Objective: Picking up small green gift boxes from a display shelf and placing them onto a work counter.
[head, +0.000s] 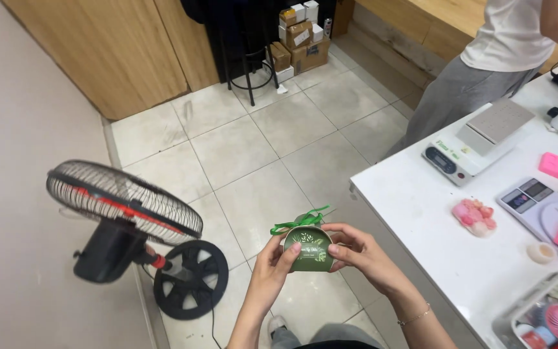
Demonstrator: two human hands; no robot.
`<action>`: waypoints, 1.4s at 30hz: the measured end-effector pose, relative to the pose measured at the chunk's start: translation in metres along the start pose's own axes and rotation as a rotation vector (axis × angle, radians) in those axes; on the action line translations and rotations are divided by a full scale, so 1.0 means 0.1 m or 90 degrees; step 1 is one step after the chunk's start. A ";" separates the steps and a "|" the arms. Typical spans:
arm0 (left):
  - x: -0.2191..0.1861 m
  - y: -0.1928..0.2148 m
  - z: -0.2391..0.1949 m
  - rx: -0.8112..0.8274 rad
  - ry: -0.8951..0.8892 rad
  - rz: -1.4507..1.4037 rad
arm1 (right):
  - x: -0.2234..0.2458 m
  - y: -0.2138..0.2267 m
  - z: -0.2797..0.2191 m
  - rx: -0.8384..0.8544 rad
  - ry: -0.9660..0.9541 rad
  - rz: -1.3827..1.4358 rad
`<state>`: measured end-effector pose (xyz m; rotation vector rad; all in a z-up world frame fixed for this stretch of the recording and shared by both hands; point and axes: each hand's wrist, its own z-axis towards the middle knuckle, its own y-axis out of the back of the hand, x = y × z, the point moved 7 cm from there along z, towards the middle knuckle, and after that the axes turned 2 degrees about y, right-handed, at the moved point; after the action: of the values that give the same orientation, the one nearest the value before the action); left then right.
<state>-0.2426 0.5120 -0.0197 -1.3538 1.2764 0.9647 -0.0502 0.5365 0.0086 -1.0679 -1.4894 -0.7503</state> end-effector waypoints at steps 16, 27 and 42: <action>-0.48 0.15 2.80 0.180 0.141 0.019 | 0.27 0.98 2.50 0.036 -0.035 0.196; -1.02 -0.05 5.18 0.152 0.099 0.024 | 1.04 2.19 4.48 -0.017 -0.017 0.162; -1.13 -0.30 7.92 0.349 0.164 0.014 | 1.20 3.48 6.31 -0.213 -0.008 0.189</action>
<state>-0.1632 1.3083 -0.0508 -1.0486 1.6066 0.4080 0.0136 1.2628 -0.0324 -1.5103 -1.2017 -0.7973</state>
